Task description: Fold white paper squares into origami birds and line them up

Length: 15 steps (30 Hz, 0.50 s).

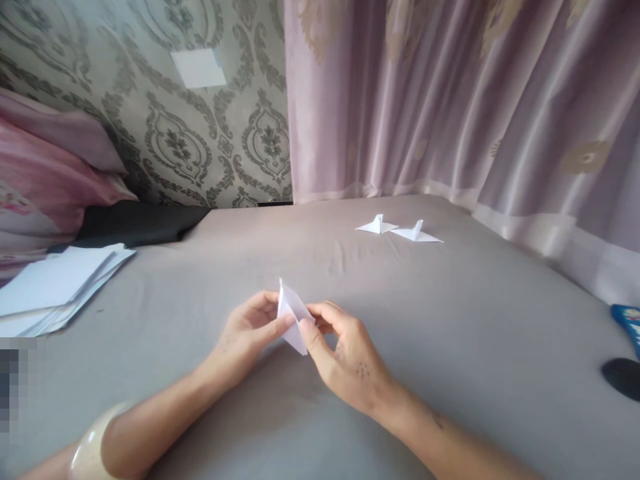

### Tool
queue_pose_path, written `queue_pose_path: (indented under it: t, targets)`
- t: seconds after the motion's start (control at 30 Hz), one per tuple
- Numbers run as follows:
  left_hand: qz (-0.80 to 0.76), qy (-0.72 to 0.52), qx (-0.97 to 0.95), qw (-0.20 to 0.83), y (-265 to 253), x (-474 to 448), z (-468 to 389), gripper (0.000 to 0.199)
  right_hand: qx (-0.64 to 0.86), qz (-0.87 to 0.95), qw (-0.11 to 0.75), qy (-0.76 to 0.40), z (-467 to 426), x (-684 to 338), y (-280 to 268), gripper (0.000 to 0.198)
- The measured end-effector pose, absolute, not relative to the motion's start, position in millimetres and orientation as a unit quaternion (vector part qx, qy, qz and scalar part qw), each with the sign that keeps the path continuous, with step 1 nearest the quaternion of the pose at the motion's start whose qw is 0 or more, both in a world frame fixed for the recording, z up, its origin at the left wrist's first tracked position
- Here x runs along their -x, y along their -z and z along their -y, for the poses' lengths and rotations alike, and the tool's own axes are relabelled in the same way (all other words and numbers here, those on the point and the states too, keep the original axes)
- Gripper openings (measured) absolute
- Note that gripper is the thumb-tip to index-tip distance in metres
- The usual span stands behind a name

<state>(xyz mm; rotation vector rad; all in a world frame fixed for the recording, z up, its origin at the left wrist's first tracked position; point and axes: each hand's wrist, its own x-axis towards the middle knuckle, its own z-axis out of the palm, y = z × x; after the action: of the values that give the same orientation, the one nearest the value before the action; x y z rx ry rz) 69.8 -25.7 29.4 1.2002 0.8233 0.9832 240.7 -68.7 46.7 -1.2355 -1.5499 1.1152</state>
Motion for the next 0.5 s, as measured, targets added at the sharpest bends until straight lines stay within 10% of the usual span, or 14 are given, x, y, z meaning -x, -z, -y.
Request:
queue_pose_path:
  t: [0.5]
  targets:
    - [-0.338, -0.458, -0.492, 0.659, -25.3, -70.2, 22.1, 0.021, 0.518, 0.501, 0.448, -0.529, 55.4, -246.3, -35.2, 0.023]
